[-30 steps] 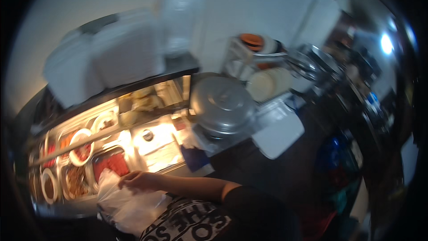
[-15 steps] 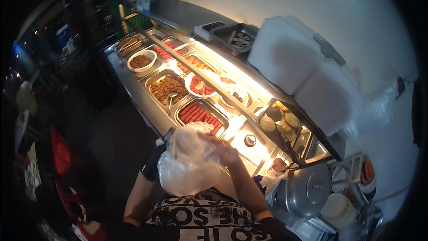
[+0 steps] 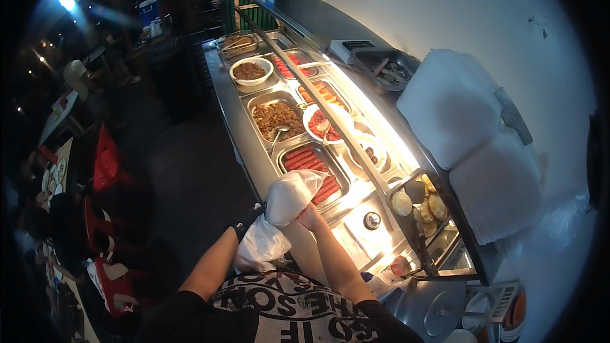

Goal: The person stands at a food counter and repeatedly scoops various cooked items from metal trays into a plastic bag using a spoon. The person then ties the bag and places it on the counter. The process is repeated multiple times with different food items.

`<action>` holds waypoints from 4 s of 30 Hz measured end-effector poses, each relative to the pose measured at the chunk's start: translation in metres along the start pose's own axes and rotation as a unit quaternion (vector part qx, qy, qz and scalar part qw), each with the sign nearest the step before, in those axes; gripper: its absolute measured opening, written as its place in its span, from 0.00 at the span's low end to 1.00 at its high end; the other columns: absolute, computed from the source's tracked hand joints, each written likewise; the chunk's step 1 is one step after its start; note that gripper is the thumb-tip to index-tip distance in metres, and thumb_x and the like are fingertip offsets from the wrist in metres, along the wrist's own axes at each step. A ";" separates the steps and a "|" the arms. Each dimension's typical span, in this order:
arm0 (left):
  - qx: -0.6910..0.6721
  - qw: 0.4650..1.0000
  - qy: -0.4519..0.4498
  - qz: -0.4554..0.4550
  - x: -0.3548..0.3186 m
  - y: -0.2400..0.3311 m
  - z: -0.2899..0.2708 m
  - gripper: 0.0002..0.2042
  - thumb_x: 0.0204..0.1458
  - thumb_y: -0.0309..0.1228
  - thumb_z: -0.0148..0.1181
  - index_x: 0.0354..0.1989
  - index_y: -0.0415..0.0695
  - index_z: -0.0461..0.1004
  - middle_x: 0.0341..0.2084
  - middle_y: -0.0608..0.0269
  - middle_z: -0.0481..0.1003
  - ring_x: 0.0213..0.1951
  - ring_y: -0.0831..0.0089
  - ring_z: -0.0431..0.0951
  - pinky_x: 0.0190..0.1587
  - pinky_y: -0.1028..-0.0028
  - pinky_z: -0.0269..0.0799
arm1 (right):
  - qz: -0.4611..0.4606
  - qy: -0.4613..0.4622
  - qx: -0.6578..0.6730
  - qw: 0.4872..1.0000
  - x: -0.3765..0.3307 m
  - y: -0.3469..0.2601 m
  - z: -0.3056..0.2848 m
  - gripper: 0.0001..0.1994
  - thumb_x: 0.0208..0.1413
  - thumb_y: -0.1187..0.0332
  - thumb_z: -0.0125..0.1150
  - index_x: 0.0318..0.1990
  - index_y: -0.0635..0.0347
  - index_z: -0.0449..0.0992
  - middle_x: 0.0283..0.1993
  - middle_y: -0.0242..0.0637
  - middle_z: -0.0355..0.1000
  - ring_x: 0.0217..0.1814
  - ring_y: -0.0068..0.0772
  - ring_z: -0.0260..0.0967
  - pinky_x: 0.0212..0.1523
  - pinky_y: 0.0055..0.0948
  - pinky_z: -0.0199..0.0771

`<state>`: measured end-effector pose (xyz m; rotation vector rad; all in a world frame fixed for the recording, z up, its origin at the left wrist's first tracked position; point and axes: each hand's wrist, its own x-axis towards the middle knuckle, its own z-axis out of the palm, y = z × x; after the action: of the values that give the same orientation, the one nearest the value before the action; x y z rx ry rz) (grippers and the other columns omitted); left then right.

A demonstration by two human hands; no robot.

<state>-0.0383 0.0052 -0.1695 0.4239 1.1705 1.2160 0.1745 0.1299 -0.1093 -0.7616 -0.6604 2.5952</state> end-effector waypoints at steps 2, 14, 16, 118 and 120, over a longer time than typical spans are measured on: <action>0.063 0.992 0.095 0.055 0.003 -0.006 -0.018 0.14 0.56 0.35 0.54 0.48 0.43 0.69 0.38 0.60 0.75 0.34 0.72 0.76 0.38 0.72 0.74 | -0.049 0.011 0.041 0.998 0.005 0.009 0.011 0.21 0.62 0.56 0.40 0.59 0.55 0.64 0.59 0.37 0.64 0.60 0.38 0.62 0.54 0.43 0.67; 0.066 0.977 -0.004 0.202 -0.178 0.213 0.101 0.11 0.54 0.33 0.58 0.38 0.38 0.73 0.30 0.56 0.77 0.32 0.73 0.77 0.39 0.74 0.72 | -0.480 0.065 -0.494 0.722 -0.139 -0.045 0.186 0.11 0.55 0.72 0.59 0.45 0.65 0.71 0.32 0.31 0.67 0.36 0.20 0.65 0.42 0.20 0.66; 0.116 0.962 -0.046 0.241 -0.184 0.220 0.114 0.11 0.53 0.33 0.58 0.38 0.37 0.73 0.31 0.55 0.77 0.33 0.73 0.77 0.41 0.73 0.72 | -0.439 0.018 -0.531 0.725 -0.148 -0.045 0.221 0.16 0.52 0.77 0.61 0.49 0.66 0.71 0.33 0.32 0.68 0.37 0.20 0.66 0.43 0.20 0.67; 0.090 0.971 0.016 0.219 -0.196 0.197 0.149 0.09 0.58 0.34 0.53 0.36 0.41 0.72 0.27 0.71 0.71 0.30 0.83 0.69 0.35 0.79 0.67 | -0.252 -0.136 -0.268 0.920 -0.198 -0.052 0.230 0.11 0.52 0.67 0.63 0.37 0.65 0.72 0.31 0.37 0.66 0.35 0.33 0.69 0.42 0.30 0.69; -0.061 0.988 -0.009 0.142 -0.184 0.188 0.141 0.11 0.59 0.38 0.51 0.39 0.42 0.72 0.30 0.68 0.73 0.32 0.80 0.73 0.37 0.77 0.70 | -0.300 -0.195 -0.178 0.917 -0.176 -0.051 0.190 0.19 0.54 0.73 0.56 0.54 0.64 0.63 0.29 0.37 0.69 0.31 0.29 0.69 0.38 0.29 0.71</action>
<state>0.0078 -0.0456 0.1210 0.5203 1.0368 1.5177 0.2142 0.0298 0.1319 -0.0774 -1.2803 2.0736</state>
